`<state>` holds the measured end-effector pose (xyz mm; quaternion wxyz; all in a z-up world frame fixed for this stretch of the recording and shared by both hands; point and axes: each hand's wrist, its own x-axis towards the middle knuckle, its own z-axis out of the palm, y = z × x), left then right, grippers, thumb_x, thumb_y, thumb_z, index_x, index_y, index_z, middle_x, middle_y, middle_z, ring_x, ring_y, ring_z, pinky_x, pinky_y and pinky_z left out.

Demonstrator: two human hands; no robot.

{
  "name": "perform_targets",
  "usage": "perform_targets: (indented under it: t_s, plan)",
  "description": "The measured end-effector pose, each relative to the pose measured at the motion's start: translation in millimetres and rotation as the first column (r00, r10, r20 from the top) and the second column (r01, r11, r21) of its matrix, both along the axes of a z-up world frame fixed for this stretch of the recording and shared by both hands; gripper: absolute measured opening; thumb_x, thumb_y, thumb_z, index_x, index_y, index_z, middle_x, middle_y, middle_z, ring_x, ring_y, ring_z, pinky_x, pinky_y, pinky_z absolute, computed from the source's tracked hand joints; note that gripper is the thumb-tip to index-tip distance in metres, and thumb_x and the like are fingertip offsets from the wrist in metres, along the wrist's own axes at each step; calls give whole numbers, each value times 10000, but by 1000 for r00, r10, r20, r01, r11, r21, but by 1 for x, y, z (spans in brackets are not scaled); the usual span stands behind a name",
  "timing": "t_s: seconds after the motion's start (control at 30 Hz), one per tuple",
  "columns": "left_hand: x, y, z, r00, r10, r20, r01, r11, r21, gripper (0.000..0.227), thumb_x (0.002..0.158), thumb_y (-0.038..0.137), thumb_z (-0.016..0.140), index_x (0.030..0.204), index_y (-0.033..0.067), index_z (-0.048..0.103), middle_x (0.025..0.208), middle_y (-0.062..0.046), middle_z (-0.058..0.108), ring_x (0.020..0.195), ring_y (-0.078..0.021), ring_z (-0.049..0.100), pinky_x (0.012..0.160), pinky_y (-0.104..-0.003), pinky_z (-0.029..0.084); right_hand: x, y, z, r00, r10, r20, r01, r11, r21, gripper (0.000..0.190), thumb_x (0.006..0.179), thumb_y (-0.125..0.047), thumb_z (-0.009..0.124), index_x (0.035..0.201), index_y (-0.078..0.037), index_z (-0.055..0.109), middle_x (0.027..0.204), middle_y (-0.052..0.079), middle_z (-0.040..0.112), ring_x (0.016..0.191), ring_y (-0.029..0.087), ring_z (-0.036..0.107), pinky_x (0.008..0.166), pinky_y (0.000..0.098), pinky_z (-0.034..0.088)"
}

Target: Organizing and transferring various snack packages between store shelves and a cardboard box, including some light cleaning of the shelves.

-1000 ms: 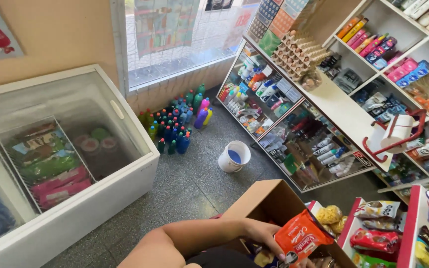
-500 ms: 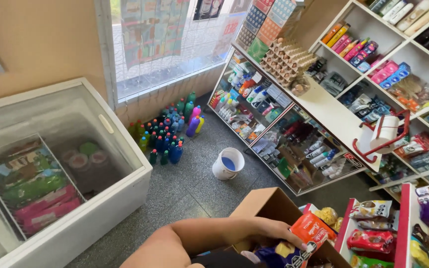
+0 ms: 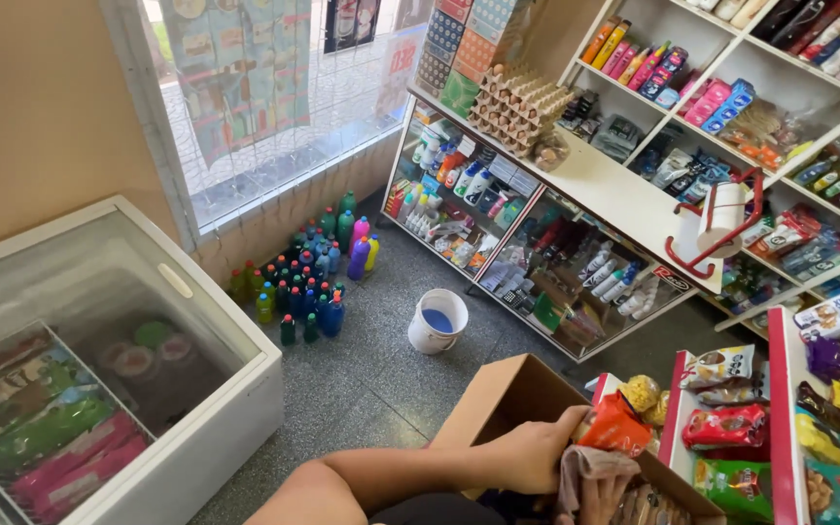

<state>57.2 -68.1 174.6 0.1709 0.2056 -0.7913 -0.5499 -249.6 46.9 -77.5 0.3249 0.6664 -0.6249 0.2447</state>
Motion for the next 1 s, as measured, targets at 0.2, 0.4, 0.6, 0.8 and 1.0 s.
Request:
perform_targets:
  t_s: [0.2, 0.4, 0.6, 0.8, 1.0]
  plan:
    - [1, 6, -8, 970, -219, 108, 232, 964, -129, 1013, 691, 433, 560, 1589, 116, 215, 1107, -281, 673, 1002, -455, 666, 861, -469, 484, 139, -18, 203, 947, 201, -249, -274, 912, -306, 673, 1007, -3, 654, 1545, -91, 259, 1434, 357, 461, 1212, 697, 502, 957, 806, 394]
    - [-1, -2, -35, 923, -350, 161, 371, 920, -126, 1103, 676, 570, 564, 1621, 131, 203, 1230, -279, 654, 1030, -433, 663, 869, -437, 481, 160, 1, 215, 684, -120, 720, 121, 991, 50, 362, 1117, -198, 463, 1023, 63, 696, 973, 197, 687, 893, 285, 632, 835, 390, 467]
    - [-5, -2, -69, 918, -370, 144, 387, 915, -116, 983, 694, 478, 634, 1557, 156, 291, 1201, -261, 660, 1020, -447, 667, 851, -452, 475, 162, 9, 200, 682, -286, 674, 287, 951, 113, 492, 1153, -253, 583, 728, -12, 528, 634, 123, 514, 575, 220, 470, 642, 351, 378]
    - [-12, -11, -88, 865, -489, 107, 496, 866, -53, 1023, 687, 534, 656, 1573, 180, 287, 1294, -227, 649, 1091, -402, 672, 916, -401, 471, 147, 20, 206, 342, -326, 882, 213, 940, 265, 454, 1120, -286, 649, 804, 40, 652, 702, 146, 634, 638, 184, 534, 605, 285, 375]
    - [-7, -9, -65, 817, -546, 188, 562, 826, -44, 1015, 707, 495, 651, 1598, 208, 258, 1040, -257, 711, 881, -385, 713, 822, -373, 503, 128, 26, 216, 204, -497, 844, 157, 867, 473, 410, 1014, -307, 723, 862, 73, 743, 642, 120, 552, 622, 184, 464, 548, 317, 355]
